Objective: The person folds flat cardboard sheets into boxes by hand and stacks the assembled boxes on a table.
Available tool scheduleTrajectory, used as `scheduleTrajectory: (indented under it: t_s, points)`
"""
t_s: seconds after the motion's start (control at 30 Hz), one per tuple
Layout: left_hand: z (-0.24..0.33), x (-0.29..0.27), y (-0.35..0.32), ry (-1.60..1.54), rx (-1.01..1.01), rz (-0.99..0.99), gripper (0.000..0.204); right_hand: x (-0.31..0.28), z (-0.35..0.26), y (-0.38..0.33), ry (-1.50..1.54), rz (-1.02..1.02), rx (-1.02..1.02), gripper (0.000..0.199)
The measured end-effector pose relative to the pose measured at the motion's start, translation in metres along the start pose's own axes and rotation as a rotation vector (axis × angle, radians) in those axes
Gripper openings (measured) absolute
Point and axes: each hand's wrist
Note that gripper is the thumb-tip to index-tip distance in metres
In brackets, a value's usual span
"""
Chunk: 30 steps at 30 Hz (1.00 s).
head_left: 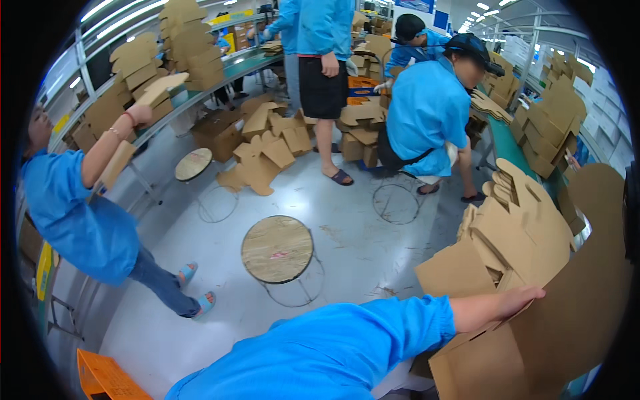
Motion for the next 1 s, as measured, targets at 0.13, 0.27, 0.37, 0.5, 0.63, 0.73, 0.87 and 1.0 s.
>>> scheduleTrajectory:
  t_s: [0.13, 0.27, 0.37, 0.5, 0.63, 0.73, 0.87, 1.0]
  points:
    - [0.024, 0.002, -0.007, 0.130, -0.215, -0.025, 0.045, -0.023, 0.014, 0.017, -0.116, 0.037, -0.093, 0.032]
    - [0.089, 0.006, 0.016, 0.362, -0.547, -0.059, 0.042, -0.043, 0.021, 0.026, -0.253, 0.070, -0.174, 0.031]
    - [0.087, 0.014, 0.031, 0.430, -0.390, -0.136, 0.039, -0.048, 0.017, 0.033, -0.353, 0.110, -0.242, 0.031]
    - [0.093, 0.003, 0.078, 0.528, -0.292, -0.262, 0.044, -0.066, 0.004, 0.033, -0.448, 0.130, -0.322, 0.030]
    - [0.078, -0.047, 0.107, 0.771, -0.404, -0.245, 0.057, -0.044, -0.005, 0.045, -0.451, 0.168, -0.408, 0.029]
    - [0.062, -0.051, 0.110, 0.615, -0.534, -0.243, 0.062, -0.048, -0.012, 0.036, -0.472, 0.192, -0.465, 0.029]
    - [0.057, -0.052, 0.109, 0.586, -0.518, -0.231, 0.066, -0.053, -0.106, 0.094, -0.359, -0.471, -0.324, 0.055]
    - [0.067, -0.048, 0.110, 0.346, -0.840, -0.128, 0.067, -0.048, -0.095, 0.093, -0.168, -0.410, -0.320, 0.047]
Point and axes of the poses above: each hand's wrist, its own y-axis towards the middle knuckle, its own x-axis out of the palm, z = x × y, and after that the axes turned 1 degree about -z, right-handed
